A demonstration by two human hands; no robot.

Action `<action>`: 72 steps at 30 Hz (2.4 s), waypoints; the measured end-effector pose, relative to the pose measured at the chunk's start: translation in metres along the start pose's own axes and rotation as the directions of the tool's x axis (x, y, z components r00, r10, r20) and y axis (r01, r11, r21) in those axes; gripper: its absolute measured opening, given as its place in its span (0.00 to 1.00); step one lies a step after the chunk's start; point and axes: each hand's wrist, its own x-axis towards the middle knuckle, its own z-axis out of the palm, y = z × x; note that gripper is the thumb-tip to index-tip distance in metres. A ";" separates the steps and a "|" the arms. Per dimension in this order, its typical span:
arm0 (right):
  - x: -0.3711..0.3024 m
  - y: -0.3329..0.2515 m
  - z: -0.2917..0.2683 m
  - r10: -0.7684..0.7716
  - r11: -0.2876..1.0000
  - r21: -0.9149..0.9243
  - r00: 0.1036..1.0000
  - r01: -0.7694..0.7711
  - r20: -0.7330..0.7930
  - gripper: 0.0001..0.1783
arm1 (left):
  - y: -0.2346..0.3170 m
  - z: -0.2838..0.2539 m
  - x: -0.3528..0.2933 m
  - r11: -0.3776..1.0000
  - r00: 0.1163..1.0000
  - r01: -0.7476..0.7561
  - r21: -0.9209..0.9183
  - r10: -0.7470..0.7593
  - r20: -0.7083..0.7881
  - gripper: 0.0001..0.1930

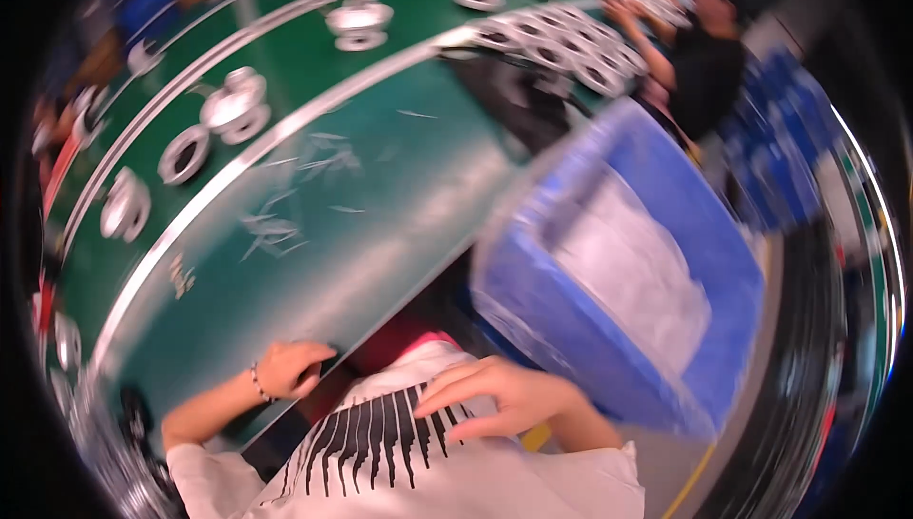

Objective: Manually assembling light fixture housings and components on a factory assembly line.

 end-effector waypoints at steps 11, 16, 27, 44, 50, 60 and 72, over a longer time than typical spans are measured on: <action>-0.228 0.049 -0.133 0.208 0.206 -0.311 0.352 -0.928 -0.913 0.28 | -0.014 0.035 0.042 0.933 0.938 0.311 -0.182 -0.332 -0.103 0.14; -0.282 0.170 -0.132 0.409 -0.093 -0.323 0.260 -0.942 -0.875 0.34 | -0.015 0.027 0.040 0.923 0.912 0.361 -0.132 -0.379 -0.156 0.12; -0.300 0.164 -0.180 -0.225 0.309 0.063 -0.137 -0.949 -0.965 0.07 | -0.020 0.017 0.052 0.891 0.930 0.277 -0.360 -0.343 -0.134 0.10; -0.021 -0.074 -0.028 -0.745 0.431 -0.901 0.585 0.053 -0.322 0.25 | 0.053 -0.027 0.233 0.895 0.980 -0.187 -0.404 0.200 -0.011 0.27; 0.001 -0.021 -0.033 -0.307 0.917 -0.391 0.775 0.085 -0.552 0.65 | 0.027 -0.030 0.180 0.870 0.999 -0.035 -0.492 0.011 -0.051 0.20; 0.022 -0.018 -0.051 0.076 0.548 0.697 0.803 0.462 -0.592 0.27 | 0.027 -0.020 0.192 0.681 0.606 -0.711 0.174 0.720 -0.339 0.18; 0.008 -0.024 -0.058 -0.311 0.950 -0.196 0.667 0.243 -0.677 0.26 | 0.009 -0.034 0.151 0.947 0.985 -0.156 -0.282 0.172 0.034 0.44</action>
